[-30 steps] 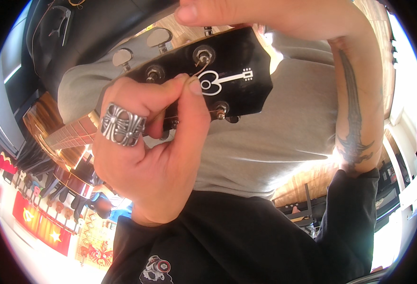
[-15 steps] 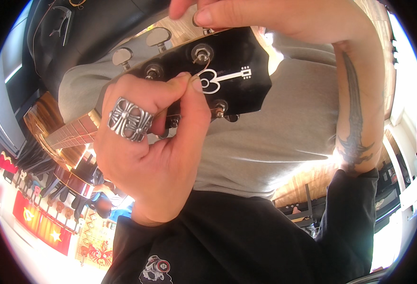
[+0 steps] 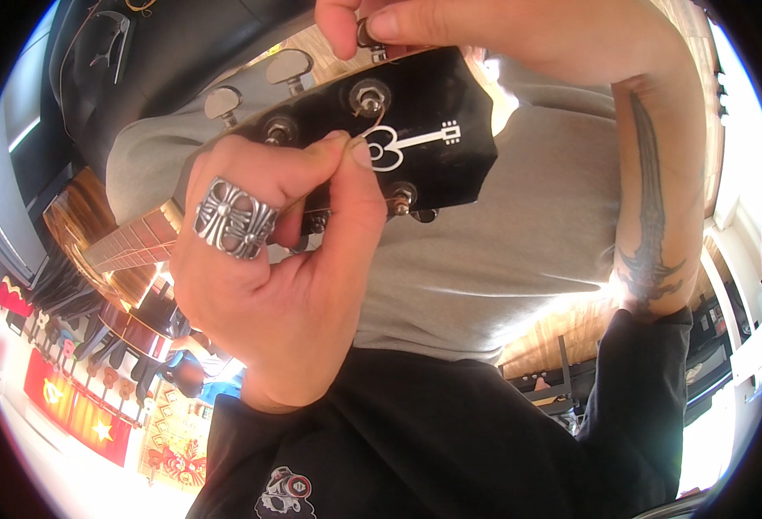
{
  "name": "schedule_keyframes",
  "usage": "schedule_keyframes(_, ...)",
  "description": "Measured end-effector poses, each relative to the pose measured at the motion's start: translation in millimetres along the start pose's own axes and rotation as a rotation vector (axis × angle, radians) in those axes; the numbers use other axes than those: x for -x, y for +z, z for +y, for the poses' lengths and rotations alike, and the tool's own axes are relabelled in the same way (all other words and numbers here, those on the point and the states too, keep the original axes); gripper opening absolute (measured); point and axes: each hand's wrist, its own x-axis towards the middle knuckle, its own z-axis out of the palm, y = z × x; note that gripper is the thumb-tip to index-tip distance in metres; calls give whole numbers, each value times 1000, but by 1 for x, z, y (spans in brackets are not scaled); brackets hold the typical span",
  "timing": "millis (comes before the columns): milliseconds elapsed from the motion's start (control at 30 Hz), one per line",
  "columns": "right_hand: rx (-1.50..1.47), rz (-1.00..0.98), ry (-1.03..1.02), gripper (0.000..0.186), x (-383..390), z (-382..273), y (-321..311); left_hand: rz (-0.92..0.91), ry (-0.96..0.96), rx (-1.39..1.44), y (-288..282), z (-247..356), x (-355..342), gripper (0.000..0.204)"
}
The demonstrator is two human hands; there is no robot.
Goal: The person sits on the floor and tunes an acoustic guitar by turning the tuning pegs on the headstock. They repeatedly pluck the strings to check the pitch and make adjustments, occasionally using a digital tuner placed on a nearby music stand.
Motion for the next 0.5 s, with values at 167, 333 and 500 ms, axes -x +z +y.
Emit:
schedule_keyframes(167,221,392,378,26,-14,-60,35,3,33,-10,-1,-2,-2,11)
schedule_keyframes(333,60,166,142,37,4,-24,4,-9,73,-4,0,-4,-1,11)
schedule_keyframes(500,87,227,-91,41,1,-9,20,-6,89,-12,-1,-7,0,12)
